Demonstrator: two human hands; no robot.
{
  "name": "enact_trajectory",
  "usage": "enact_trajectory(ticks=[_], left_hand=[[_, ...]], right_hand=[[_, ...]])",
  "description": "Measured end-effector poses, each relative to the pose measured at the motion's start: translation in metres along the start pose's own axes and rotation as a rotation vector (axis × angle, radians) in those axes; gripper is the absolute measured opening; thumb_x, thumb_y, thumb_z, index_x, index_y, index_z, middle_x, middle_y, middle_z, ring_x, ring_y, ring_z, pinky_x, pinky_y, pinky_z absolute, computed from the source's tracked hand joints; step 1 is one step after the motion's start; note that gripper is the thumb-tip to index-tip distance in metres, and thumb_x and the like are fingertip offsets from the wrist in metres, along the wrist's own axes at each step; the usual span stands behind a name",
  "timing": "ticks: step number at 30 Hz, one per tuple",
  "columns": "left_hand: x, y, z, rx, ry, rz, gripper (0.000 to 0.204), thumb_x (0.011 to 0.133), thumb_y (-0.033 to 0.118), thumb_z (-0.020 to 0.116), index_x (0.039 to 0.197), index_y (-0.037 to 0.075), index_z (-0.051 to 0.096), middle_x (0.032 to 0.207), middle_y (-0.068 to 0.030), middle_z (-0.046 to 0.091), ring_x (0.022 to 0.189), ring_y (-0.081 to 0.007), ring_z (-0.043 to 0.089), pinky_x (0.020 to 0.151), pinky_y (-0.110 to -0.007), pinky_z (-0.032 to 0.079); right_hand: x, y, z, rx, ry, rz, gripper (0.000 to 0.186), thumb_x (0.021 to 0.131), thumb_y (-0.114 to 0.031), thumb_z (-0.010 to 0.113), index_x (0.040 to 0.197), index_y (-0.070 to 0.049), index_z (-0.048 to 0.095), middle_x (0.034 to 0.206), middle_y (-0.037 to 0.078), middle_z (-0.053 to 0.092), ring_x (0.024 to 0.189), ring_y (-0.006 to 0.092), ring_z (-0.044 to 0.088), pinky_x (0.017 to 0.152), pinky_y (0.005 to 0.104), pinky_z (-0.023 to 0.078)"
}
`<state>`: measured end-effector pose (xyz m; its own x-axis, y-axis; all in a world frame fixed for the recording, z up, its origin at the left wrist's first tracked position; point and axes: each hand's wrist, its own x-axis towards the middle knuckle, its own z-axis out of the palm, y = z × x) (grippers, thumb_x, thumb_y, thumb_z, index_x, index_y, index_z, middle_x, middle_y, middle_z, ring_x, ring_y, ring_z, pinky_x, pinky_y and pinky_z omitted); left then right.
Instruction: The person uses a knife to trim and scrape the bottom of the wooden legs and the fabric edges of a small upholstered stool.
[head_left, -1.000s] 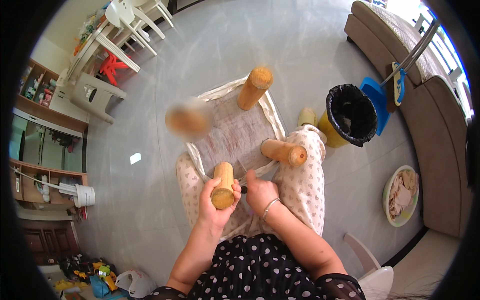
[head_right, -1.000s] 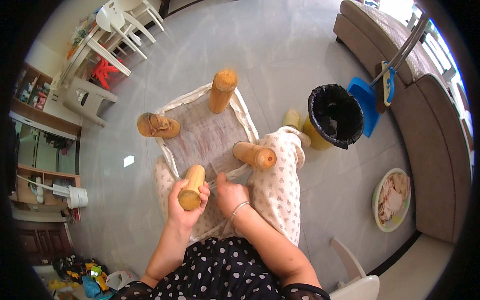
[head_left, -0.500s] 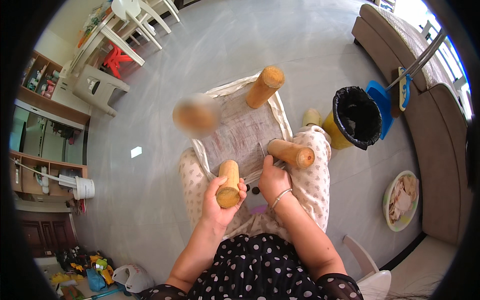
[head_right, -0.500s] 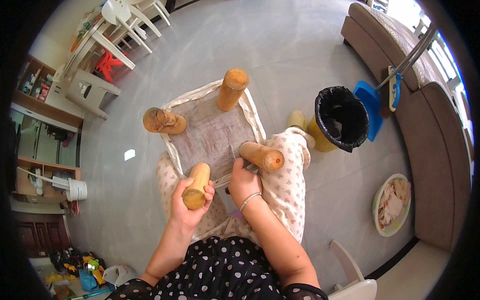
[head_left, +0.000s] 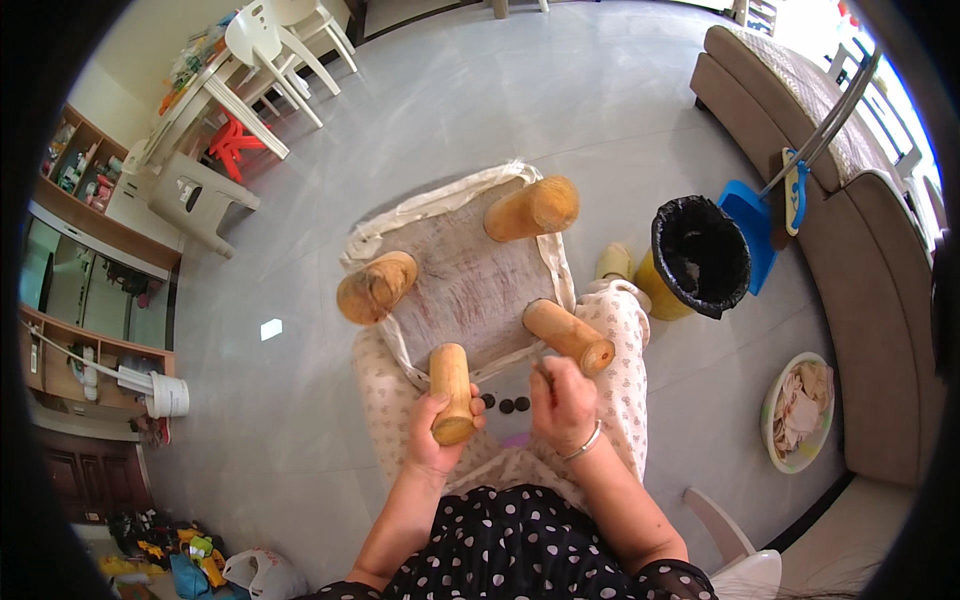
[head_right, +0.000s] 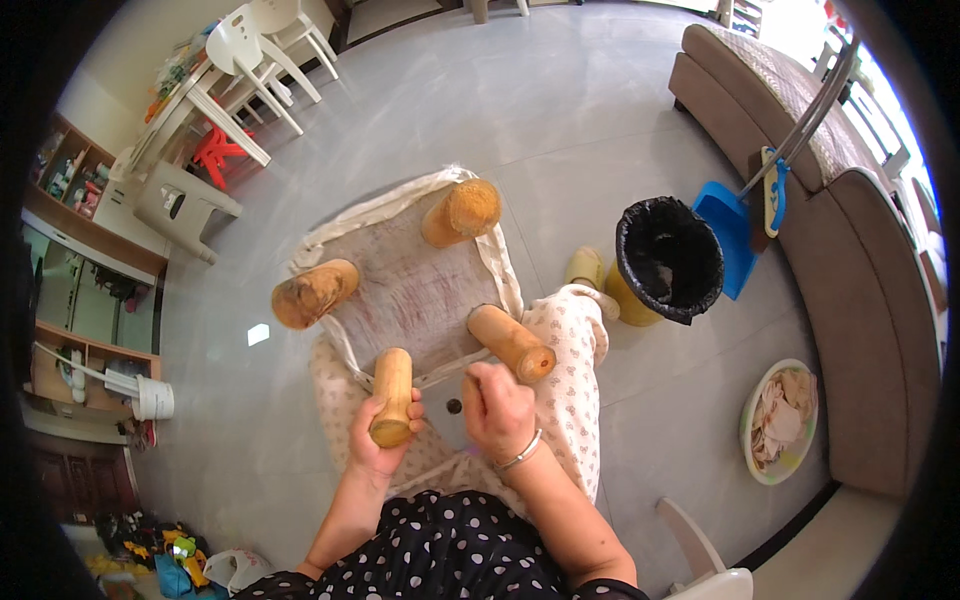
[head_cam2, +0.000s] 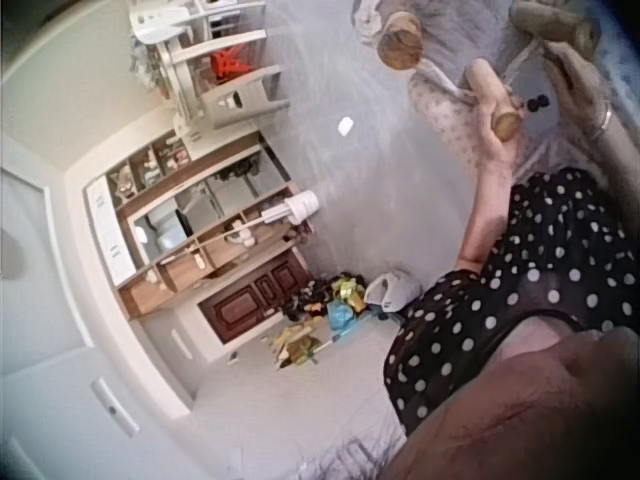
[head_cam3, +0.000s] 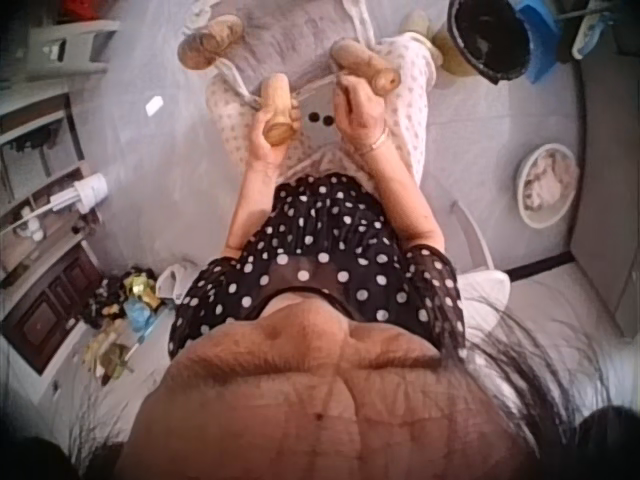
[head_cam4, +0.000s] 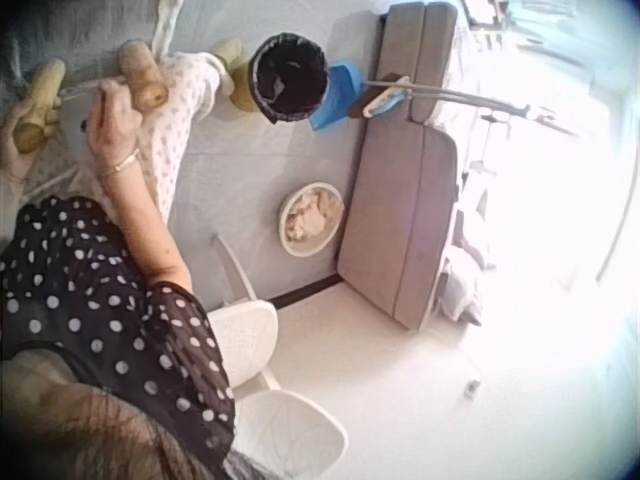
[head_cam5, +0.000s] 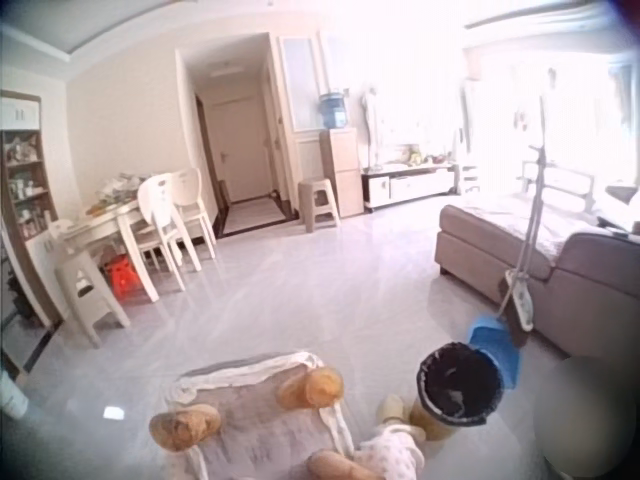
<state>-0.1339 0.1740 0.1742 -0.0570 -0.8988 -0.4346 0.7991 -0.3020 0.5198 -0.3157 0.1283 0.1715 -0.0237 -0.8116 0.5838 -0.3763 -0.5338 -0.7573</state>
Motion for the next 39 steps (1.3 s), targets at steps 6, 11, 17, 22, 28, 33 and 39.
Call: enact_trajectory(ticks=[6, 11, 17, 22, 28, 33, 39], left_hand=[[0.002, 0.021, 0.011, 0.295, -0.185, 0.244, 0.050, 0.074, 0.022, 0.063, 0.115, -0.001, 0.045, 0.103, -0.0131, 0.052, 0.080, -0.0212, 0.057, 0.060, -0.035, 0.051], [0.038, 0.051, 0.022, 0.443, -0.203, 0.395, 0.052, 0.072, 0.024, 0.064, 0.114, 0.000, 0.046, 0.099, -0.0120, 0.054, 0.078, -0.0219, 0.058, 0.058, -0.033, 0.050], [0.007, 0.050, 0.004, 0.421, -0.135, 0.424, 0.053, 0.073, 0.021, 0.063, 0.118, 0.001, 0.043, 0.101, -0.0147, 0.054, 0.076, -0.0238, 0.057, 0.055, -0.036, 0.050], [0.001, 0.047, 0.005, 0.265, -0.143, 0.302, 0.055, 0.072, 0.018, 0.064, 0.119, -0.001, 0.041, 0.099, -0.0148, 0.052, 0.076, -0.0238, 0.056, 0.057, -0.036, 0.050], [-0.014, 0.038, 0.013, -0.273, -0.156, 0.026, 0.057, 0.075, 0.019, 0.062, 0.121, -0.004, 0.039, 0.105, -0.0151, 0.048, 0.083, -0.0211, 0.052, 0.066, -0.033, 0.051], [-0.035, 0.031, 0.029, -0.832, -0.179, -0.305, 0.065, 0.074, 0.021, 0.065, 0.124, -0.006, 0.033, 0.106, -0.0136, 0.044, 0.085, -0.0186, 0.052, 0.070, -0.031, 0.053], [-0.069, 0.014, 0.043, -1.090, -0.216, -0.404, 0.075, 0.070, 0.023, 0.072, 0.126, -0.003, 0.029, 0.097, -0.0047, 0.043, 0.078, -0.0122, 0.053, 0.062, -0.028, 0.051]], right_hand=[[0.008, -0.002, -0.005, -0.021, 0.127, 0.033, 0.019, 0.074, 0.002, 0.067, 0.089, 0.000, 0.055, 0.077, 0.013, 0.055, 0.059, 0.0265, 0.055, 0.050, 0.0329, 0.045], [0.020, 0.022, 0.007, -0.038, 0.146, 0.254, 0.017, 0.079, 0.002, 0.063, 0.094, 0.000, 0.056, 0.084, 0.015, 0.055, 0.072, 0.0291, 0.056, 0.063, 0.0348, 0.047], [0.013, 0.029, 0.026, -0.023, 0.051, 0.469, 0.025, 0.082, -0.005, 0.063, 0.106, 0.000, 0.059, 0.090, 0.017, 0.060, 0.081, 0.0306, 0.062, 0.069, 0.0348, 0.050], [0.021, 0.023, 0.007, 0.167, -0.142, 0.819, 0.028, 0.085, -0.013, 0.062, 0.110, 0.000, 0.061, 0.090, 0.014, 0.067, 0.080, 0.0174, 0.065, 0.072, 0.0280, 0.051], [0.070, -0.005, -0.056, 0.787, 0.015, 0.761, 0.021, 0.090, -0.011, 0.054, 0.105, 0.002, 0.060, 0.091, 0.011, 0.067, 0.046, 0.0028, 0.042, 0.042, 0.0168, 0.034], [0.091, -0.030, -0.056, 0.688, -0.001, 0.511, 0.028, 0.093, -0.016, 0.051, 0.113, 0.002, 0.060, 0.092, 0.002, 0.064, 0.049, 0.0001, 0.040, 0.046, 0.0157, 0.034], [0.099, -0.063, -0.037, 0.648, -0.186, 0.284, 0.050, 0.083, -0.030, 0.070, 0.118, 0.003, 0.056, 0.108, 0.007, 0.062, 0.094, 0.0123, 0.056, 0.084, 0.0254, 0.045]])
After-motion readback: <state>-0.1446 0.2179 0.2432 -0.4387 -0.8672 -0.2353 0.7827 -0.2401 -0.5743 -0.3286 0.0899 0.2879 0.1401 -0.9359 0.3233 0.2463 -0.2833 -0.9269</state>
